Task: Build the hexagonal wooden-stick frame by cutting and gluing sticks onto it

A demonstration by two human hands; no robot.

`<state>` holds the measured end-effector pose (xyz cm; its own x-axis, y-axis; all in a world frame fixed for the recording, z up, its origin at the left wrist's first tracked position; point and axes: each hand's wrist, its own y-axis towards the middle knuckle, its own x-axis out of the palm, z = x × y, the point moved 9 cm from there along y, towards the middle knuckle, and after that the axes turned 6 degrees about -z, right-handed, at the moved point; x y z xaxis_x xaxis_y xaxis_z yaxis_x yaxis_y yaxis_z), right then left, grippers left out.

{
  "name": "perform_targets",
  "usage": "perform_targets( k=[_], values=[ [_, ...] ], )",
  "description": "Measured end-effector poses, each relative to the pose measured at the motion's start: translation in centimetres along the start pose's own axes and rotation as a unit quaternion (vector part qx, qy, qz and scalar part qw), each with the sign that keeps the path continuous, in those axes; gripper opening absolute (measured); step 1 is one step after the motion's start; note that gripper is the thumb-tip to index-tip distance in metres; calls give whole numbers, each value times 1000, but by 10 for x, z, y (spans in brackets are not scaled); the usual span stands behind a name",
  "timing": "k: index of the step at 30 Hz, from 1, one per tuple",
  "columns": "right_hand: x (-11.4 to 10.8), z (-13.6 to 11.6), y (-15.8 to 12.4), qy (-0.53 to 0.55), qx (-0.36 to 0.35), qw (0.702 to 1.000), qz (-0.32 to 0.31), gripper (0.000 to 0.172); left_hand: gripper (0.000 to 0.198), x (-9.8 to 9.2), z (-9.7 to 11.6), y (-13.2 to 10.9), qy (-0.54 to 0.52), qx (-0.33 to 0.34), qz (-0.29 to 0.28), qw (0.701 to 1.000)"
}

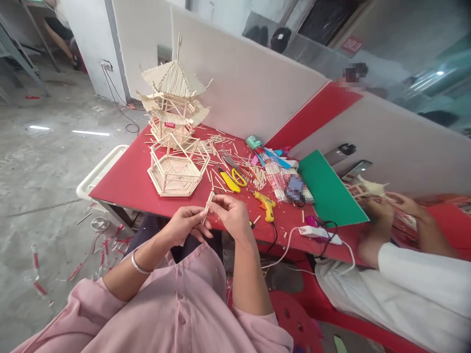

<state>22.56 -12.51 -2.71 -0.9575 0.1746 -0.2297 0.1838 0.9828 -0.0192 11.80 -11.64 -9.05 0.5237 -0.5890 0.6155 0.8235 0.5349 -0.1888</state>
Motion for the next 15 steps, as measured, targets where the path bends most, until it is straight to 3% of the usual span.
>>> perform_targets(
  k=[9, 15],
  values=[
    [7, -41, -49, 7, -68, 997, 40, 28, 31, 42, 18, -46, -14, 0, -109, 994],
    [5, -52, -50, -33, -75, 993, 81, 28, 24, 44, 25, -52, -38, -5, -110, 993]
  ],
)
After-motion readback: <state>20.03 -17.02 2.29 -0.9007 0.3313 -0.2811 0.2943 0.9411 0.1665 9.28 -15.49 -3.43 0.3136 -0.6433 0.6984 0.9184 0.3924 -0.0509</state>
